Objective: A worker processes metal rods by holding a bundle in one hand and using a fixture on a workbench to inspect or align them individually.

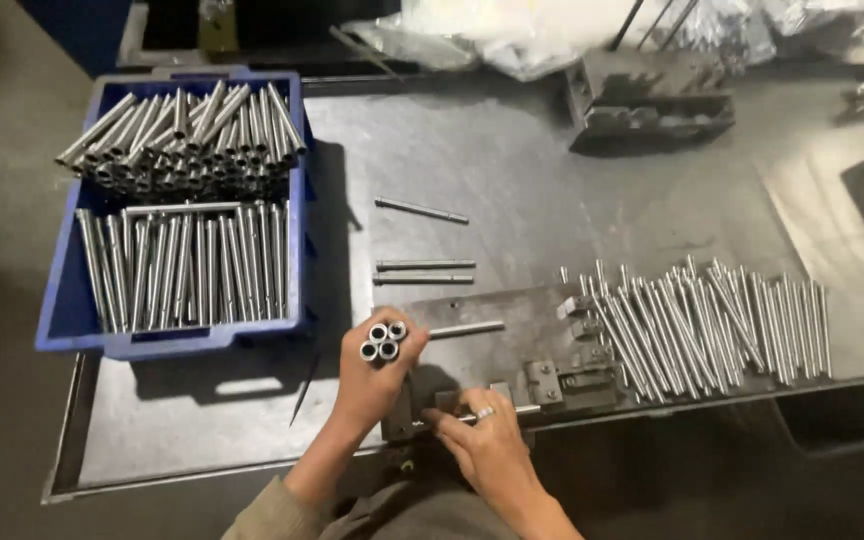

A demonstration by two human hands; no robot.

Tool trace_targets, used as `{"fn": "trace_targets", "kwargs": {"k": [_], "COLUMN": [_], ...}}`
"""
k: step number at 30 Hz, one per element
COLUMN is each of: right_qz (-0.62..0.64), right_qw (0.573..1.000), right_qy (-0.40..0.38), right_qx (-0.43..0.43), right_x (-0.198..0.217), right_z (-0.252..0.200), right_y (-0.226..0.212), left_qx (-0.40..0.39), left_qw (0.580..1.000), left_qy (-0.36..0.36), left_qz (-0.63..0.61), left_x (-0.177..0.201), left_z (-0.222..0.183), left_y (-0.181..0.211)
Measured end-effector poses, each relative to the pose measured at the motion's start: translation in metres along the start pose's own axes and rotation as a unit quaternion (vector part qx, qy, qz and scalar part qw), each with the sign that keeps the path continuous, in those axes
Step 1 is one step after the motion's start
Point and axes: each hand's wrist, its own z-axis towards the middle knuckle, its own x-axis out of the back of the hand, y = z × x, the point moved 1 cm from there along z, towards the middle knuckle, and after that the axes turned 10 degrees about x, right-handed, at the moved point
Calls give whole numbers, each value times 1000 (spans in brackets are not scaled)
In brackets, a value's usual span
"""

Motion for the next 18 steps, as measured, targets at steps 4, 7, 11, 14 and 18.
{"fn": "trace_targets", "kwargs": {"k": [4,7,11,14,18], "right_qz": [25,76,65,-13,346], "right_qw": [999,995,976,909,739], "right_qy": [-31,-65,34,49,120], "right_qx": [-15,-26,-207,-413,-565], "right_x": [7,41,98,112,71], "right_z": [10,-2,-53,-87,-94], "right_y": [7,-19,15,45,53], "left_qx": [21,12,13,17,7], "left_qw": [1000,1000,999,998,998], "left_qy": [7,12,34,47,59], "left_qz": [5,-22,-35,-35,4], "left_x": [-1,1,2,-1,-7], "left_z": [-7,-2,-8,-8,-7], "left_y": [-13,-1,-3,-1,-3]}}
